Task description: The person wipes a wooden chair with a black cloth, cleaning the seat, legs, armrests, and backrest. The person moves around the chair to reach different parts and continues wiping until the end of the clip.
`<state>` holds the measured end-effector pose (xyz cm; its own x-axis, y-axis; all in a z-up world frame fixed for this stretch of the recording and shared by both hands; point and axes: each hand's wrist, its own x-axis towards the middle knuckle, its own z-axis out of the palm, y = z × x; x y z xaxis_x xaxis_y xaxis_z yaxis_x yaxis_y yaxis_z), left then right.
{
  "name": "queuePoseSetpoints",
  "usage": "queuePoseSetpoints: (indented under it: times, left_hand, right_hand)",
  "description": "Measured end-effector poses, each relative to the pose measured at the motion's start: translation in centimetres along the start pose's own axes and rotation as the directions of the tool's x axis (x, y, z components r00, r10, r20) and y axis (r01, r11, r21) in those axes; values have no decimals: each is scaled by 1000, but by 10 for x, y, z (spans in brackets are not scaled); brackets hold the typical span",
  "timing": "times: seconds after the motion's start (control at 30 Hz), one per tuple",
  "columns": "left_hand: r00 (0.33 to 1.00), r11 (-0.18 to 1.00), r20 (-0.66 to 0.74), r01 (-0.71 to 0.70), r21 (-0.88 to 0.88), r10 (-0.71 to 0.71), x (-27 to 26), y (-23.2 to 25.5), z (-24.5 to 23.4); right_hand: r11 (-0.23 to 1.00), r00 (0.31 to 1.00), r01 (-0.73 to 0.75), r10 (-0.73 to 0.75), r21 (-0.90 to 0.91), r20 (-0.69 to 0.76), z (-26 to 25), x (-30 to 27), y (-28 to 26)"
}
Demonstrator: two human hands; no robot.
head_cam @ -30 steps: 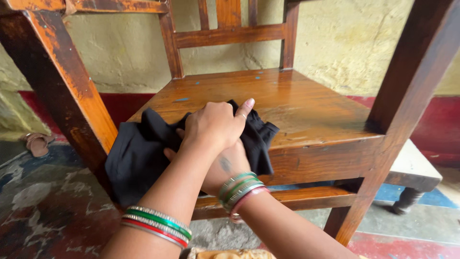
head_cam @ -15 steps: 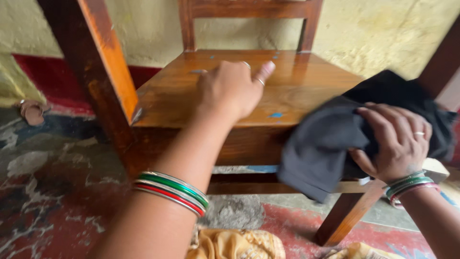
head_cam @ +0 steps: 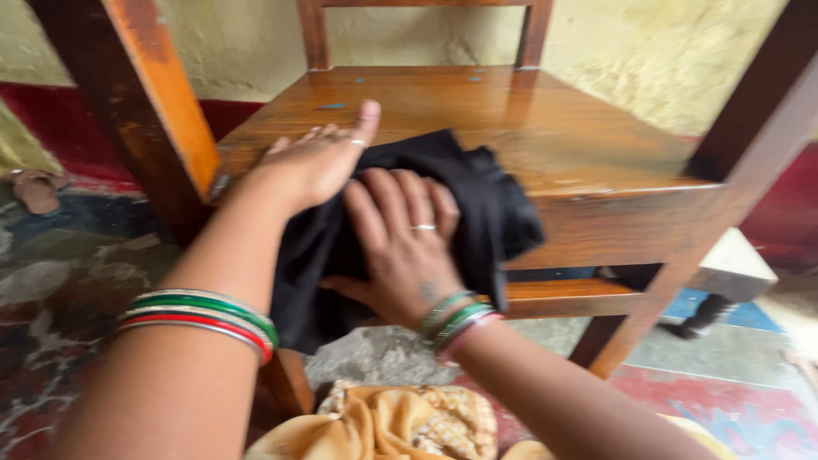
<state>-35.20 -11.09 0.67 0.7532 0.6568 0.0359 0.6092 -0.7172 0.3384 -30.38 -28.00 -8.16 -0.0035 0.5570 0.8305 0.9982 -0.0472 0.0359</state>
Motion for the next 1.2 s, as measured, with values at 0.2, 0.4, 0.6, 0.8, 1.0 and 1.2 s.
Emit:
queuePoseSetpoints:
  times: [0.2, 0.4, 0.6, 0.8, 1.0, 1.2]
  left_hand:
    - [996, 996, -45, 73, 45, -71, -4, 7, 2]
    - [991, 977, -70, 123, 173, -112, -20, 34, 6]
    - [995, 982, -89, 70, 176, -55, -28, 27, 3]
    - [994, 987, -104, 40, 154, -24, -26, 22, 8]
    - [990, 990, -135, 65, 126, -48, -28, 26, 5]
    - [984, 990, -171, 76, 120, -55, -25, 23, 5]
  right_hand:
    - [987, 975, 162, -162, 12, 151, -60, -11, 56]
    - [963, 976, 24, 36, -267, 216, -138, -59, 145]
    - [890, 998, -14, 43, -456, 53, -140, -84, 157]
    - [837, 997, -69, 76, -543, -10, -95, -59, 112]
    - [892, 967, -43, 150, -449, 205, -67, -12, 49]
    - [937, 906, 285, -196, -199, 374, -70, 18, 39]
